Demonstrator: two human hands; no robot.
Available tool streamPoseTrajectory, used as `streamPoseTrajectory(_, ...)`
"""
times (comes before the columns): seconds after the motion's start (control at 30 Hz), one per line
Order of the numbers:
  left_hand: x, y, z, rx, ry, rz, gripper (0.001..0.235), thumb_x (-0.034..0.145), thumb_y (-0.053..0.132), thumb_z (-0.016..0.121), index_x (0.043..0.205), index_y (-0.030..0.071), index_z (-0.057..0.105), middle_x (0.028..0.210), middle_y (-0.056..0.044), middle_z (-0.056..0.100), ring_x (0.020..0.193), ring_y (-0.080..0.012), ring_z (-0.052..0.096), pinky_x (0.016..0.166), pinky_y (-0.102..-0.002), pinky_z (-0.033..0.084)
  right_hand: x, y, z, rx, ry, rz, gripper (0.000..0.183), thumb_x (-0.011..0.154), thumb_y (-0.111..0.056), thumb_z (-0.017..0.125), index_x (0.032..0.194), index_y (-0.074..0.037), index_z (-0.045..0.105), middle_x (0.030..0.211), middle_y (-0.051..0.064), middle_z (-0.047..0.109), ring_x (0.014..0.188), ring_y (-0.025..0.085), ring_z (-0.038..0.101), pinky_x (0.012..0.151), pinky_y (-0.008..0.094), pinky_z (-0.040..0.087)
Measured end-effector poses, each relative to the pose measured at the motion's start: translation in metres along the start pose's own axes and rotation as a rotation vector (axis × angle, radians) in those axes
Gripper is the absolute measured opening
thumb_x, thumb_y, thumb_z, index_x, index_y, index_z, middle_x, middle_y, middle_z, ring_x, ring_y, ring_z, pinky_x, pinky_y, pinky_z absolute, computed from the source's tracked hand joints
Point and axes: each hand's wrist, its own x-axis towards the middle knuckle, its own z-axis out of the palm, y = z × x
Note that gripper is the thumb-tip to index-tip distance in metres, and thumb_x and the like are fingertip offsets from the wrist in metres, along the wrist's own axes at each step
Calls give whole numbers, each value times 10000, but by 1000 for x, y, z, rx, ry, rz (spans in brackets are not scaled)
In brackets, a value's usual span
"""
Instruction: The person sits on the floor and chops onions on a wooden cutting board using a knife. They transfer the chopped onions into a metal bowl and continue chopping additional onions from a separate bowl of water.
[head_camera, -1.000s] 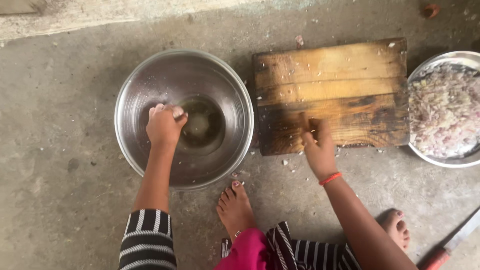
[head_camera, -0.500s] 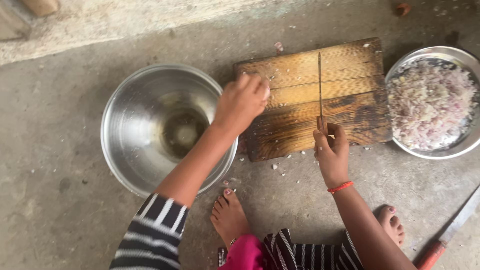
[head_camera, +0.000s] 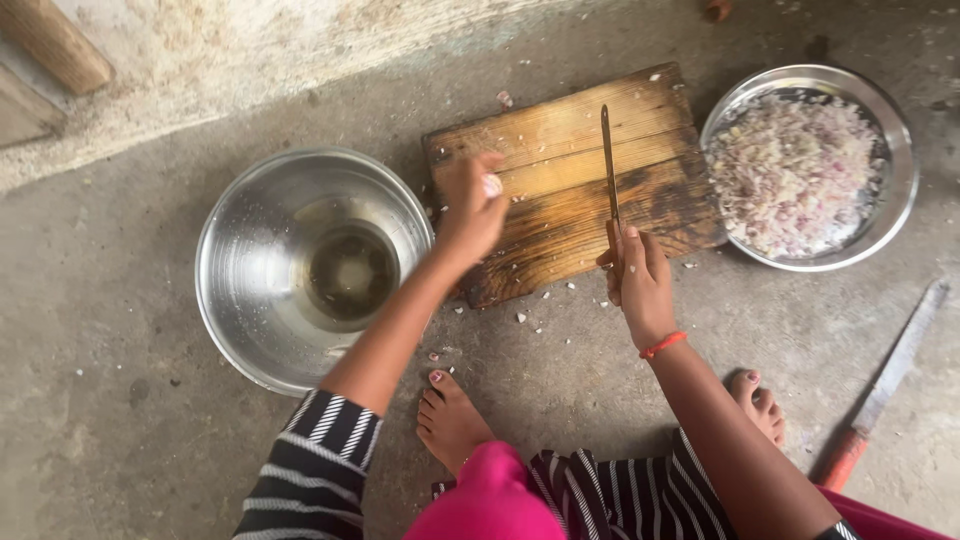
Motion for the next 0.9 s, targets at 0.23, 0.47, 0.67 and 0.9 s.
streamPoseTrajectory(0.23, 5, 14, 79, 58, -274, 247, 533, 963, -65, 600, 1456, 99, 480, 1458, -148, 504, 1403, -306, 481, 1199, -524, 429, 7, -20, -7, -23, 27, 9, 473, 1044, -496, 463, 1184, -69, 610, 653, -22, 487, 482, 48, 418, 402, 227, 312)
streamPoseTrajectory(0.47, -5, 5, 82, 175, -214, 220, 787, 911, 91, 660, 1591, 39, 266, 1634, -208, 338, 1511, -364, 274, 1245, -561, 161, 33, 33, -20, -60, -49, -16, 407, 1071, -458, 447, 1088, -63, 544, 666, -17, 493, 507, 61, 445, 438, 249, 383)
streamPoseTrajectory(0.67, -11, 20, 68, 252, -143, -39, 790, 893, 385, 758, 1490, 10, 401, 1391, -208, 509, 1335, -381, 487, 1126, -507, 397, 38, 39, -5, -78, -119, 12, 224, 1008, -247, 586, 1071, -66, 469, 744, -15, 542, 550, 61, 540, 476, 264, 513)
streamPoseTrajectory(0.9, -6, 7, 91, 127, -77, 8, 490, 957, 272, 771, 1367, 115, 554, 1278, -117, 597, 1234, -280, 603, 1068, -377, 542, 44, 22, 5, -281, -108, -81, 339, 984, -189, 652, 1098, -19, 383, 743, 34, 539, 497, 118, 530, 401, 314, 433)
